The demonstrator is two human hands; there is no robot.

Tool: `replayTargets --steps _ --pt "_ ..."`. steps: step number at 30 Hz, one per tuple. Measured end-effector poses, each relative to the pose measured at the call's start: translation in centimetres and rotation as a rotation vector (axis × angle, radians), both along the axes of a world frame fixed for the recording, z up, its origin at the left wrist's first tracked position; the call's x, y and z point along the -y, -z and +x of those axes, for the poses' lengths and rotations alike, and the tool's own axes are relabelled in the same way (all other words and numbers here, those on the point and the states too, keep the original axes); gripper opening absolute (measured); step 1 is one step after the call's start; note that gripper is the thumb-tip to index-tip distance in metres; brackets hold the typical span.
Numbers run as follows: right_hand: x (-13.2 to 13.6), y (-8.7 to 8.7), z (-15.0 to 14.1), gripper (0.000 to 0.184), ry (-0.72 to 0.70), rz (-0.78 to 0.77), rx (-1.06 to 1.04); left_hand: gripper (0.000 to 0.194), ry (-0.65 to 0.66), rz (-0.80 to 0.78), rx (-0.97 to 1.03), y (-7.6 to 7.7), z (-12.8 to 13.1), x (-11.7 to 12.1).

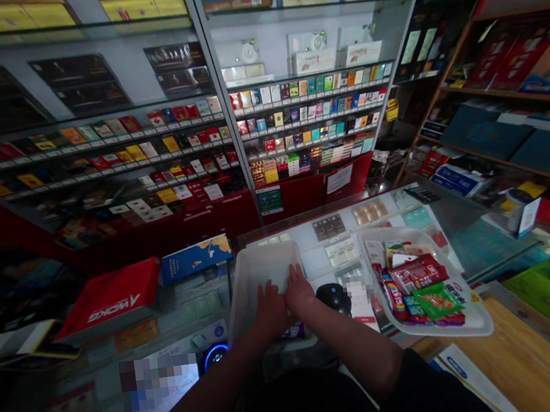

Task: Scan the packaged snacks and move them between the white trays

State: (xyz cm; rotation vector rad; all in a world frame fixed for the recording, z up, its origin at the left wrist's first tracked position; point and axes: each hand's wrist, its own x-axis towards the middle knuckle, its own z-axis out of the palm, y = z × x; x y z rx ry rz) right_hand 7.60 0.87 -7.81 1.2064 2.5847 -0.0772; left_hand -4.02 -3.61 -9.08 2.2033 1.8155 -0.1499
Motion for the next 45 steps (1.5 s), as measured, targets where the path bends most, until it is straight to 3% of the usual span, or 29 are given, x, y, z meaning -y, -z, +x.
replayTargets --steps 8,17,21,27,34,45 --pt "-0.7 1.1 -0.5 0.039 0.001 -0.043 0.022 0.063 -0.013 0.007 0.073 1.7 -0.5 -0.6" --pt "-0.8 -0.2 -1.5 0.034 0.063 -0.014 -0.096 0.079 0.019 0.033 0.103 1.8 -1.7 -1.0" --pt "-1.0 -0.6 -2.2 0.037 0.098 -0.021 -0.162 0.067 -0.019 0.071 0.109 1.6 -2.1 -1.2" --pt "-0.7 -0.3 -3.0 0.025 0.272 -0.116 -0.248 0.024 -0.116 0.088 0.093 1.6 -2.8 -2.0" --pt "0.1 0.7 -3.3 0.025 0.283 -0.141 -0.194 0.019 -0.084 0.054 0.079 1.3 -4.1 -2.5" --pt "0.8 1.4 -3.5 0.023 0.202 -0.152 -0.055 0.023 -0.021 -0.024 0.04 1.5 -3.4 -2.2"
